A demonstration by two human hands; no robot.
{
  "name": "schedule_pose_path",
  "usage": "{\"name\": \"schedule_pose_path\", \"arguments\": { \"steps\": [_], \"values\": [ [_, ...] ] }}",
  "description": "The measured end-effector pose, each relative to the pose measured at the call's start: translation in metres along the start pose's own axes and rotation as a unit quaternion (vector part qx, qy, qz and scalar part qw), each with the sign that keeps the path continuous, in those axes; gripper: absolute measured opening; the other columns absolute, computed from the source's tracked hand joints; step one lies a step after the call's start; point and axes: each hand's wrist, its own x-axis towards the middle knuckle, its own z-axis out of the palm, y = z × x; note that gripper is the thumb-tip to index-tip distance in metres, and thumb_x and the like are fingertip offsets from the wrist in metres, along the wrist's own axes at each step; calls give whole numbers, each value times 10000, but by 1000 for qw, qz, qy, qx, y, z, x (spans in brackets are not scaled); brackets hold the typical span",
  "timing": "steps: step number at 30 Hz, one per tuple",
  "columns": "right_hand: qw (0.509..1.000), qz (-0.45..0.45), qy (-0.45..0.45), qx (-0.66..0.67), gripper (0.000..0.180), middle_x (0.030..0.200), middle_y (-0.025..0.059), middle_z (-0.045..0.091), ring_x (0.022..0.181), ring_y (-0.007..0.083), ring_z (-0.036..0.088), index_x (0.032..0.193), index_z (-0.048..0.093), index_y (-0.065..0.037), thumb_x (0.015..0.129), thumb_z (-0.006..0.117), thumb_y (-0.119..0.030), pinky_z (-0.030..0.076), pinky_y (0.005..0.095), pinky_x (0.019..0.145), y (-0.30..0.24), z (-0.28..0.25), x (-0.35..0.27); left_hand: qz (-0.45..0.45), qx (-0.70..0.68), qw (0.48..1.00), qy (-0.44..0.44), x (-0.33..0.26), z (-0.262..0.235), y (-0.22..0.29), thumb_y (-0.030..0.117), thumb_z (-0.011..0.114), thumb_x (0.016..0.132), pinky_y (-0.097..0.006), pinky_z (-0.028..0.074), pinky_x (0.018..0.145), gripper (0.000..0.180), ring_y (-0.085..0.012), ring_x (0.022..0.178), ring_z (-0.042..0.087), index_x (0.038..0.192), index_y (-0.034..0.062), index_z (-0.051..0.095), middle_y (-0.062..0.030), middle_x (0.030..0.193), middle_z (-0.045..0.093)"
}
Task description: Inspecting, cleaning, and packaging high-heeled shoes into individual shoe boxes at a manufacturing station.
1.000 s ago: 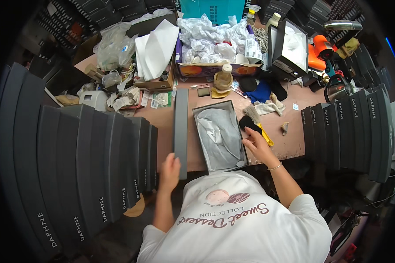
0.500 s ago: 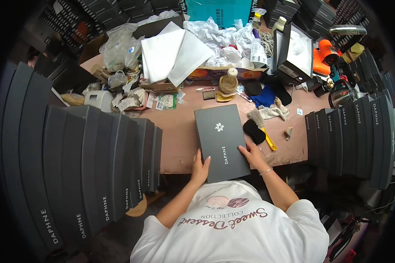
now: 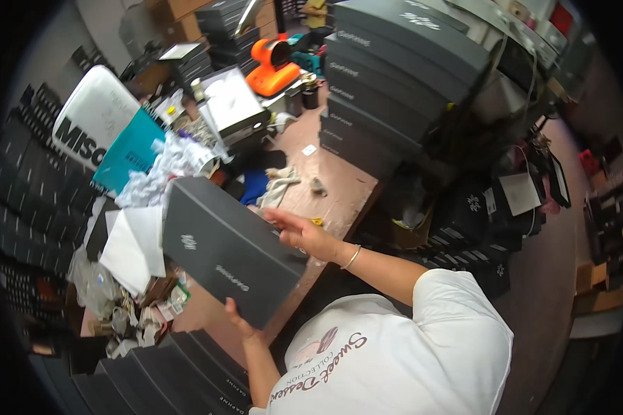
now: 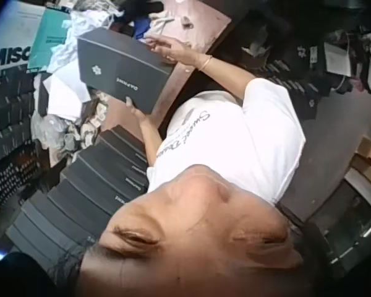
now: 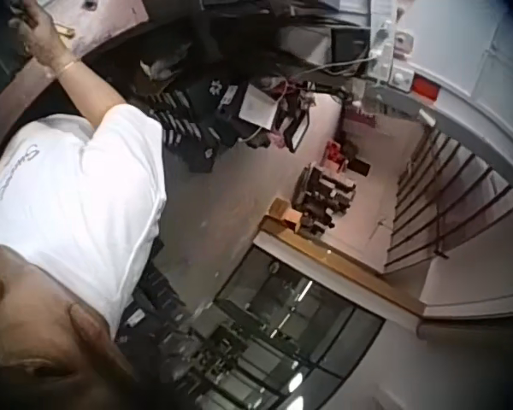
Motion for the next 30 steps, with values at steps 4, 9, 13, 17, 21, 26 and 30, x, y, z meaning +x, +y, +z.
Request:
{"name": "schedule_pose_path", "arguments": {
  "steps": [4,9,13,17,21,26,30],
  "values": [
    [952,-148,-23,265,1016,1503,94,263,1352,232,333,1523,-11,-224,829,696,-448,329,391,1078,-46,-31,-31,142,42,982,-116,41,128,29,500,486,908,-391,502,911,641,-256,1105,574,1330,20,440,-117,1250,547],
    [915,-352,196,-4,948,1398,91,317,1311,213,311,1430,185,-116,725,813,-194,334,391,1053,-120,-81,-64,244,85,939,-225,69,287,-20,387,587,878,-387,464,954,669,-225,1108,555,1385,21,350,-92,1256,510],
    [814,-417,401,-51,507,1204,81,531,1099,201,517,1287,458,-99,858,631,-304,458,363,907,-261,-171,-99,428,301,725,-447,87,424,-29,274,714,795,-447,224,1118,922,-312,1363,315,1474,-12,159,-193,1449,345],
    [850,-405,337,5,456,1178,81,616,1085,189,590,1155,585,-72,861,624,-419,518,349,871,-418,-247,-100,628,587,408,-308,97,509,-69,394,663,821,-596,206,1084,636,-370,1330,351,1342,92,460,-198,1356,441],
    [878,-265,383,-107,701,1078,76,547,978,242,572,1248,469,-124,720,726,-508,511,456,835,-464,-324,-79,645,566,427,-285,125,534,-105,264,667,797,-550,289,1057,425,-307,1180,497,1160,69,565,-126,1201,559],
    [907,-3,406,-112,804,1346,142,464,1075,290,535,1403,370,-141,799,621,-609,486,494,854,-441,-392,-61,658,549,451,-249,137,531,-109,258,671,801,-530,301,1053,385,-318,1173,506,1116,59,572,-124,1179,573],
    [804,-18,450,-387,707,1359,116,458,1054,226,547,1403,387,-128,875,570,-562,498,416,806,-426,-392,-80,653,544,452,-272,137,520,-99,294,676,813,-539,291,1057,467,-328,1205,481,1197,62,545,-150,1236,534]
  ]
}}
